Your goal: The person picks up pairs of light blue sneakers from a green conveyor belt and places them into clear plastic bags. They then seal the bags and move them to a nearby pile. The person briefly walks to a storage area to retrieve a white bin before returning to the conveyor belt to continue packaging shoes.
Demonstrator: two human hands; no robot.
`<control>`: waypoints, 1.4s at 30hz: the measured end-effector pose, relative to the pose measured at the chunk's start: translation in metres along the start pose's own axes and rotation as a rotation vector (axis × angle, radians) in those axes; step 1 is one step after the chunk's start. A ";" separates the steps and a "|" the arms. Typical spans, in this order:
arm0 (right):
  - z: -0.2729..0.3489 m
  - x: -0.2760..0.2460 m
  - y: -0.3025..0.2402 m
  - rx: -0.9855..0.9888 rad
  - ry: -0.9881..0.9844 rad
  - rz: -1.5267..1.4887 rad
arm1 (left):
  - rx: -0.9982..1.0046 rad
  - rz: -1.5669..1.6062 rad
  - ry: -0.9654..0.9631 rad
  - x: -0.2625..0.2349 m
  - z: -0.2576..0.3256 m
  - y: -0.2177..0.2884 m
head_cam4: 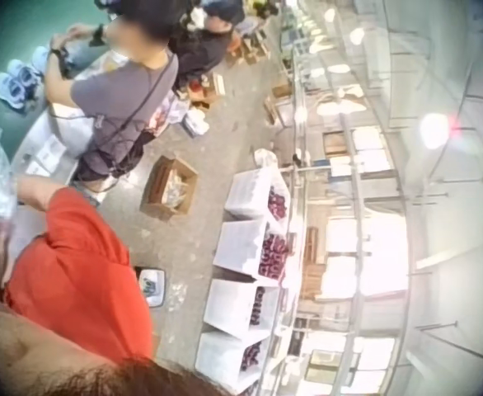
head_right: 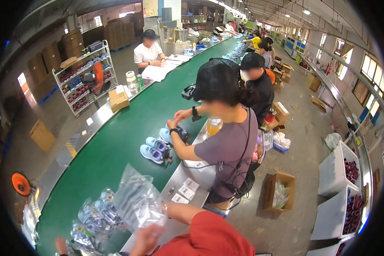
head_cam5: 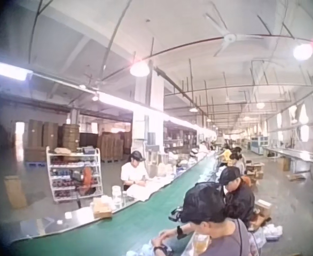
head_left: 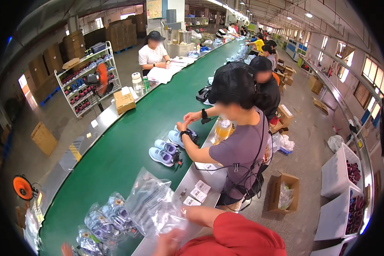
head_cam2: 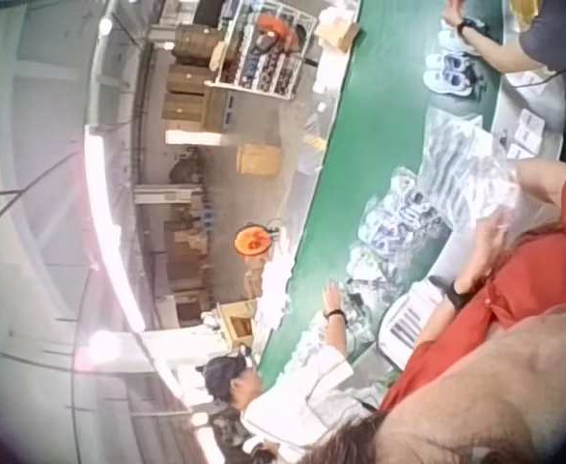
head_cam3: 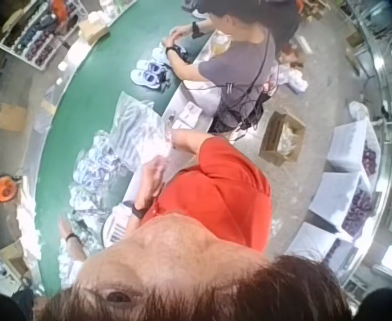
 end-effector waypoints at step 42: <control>0.000 -0.172 -0.014 0.104 0.324 -1.208 | -0.355 0.650 0.765 -0.146 -0.066 -0.126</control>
Point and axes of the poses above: each hand's wrist, its own z-axis away from the middle knuckle, its own x-axis out of the palm, y = z × x, the point moved 10 cm from there along -z, towards the middle knuckle, and after that the axes turned 3 degrees about -x, right-handed, at the moved point
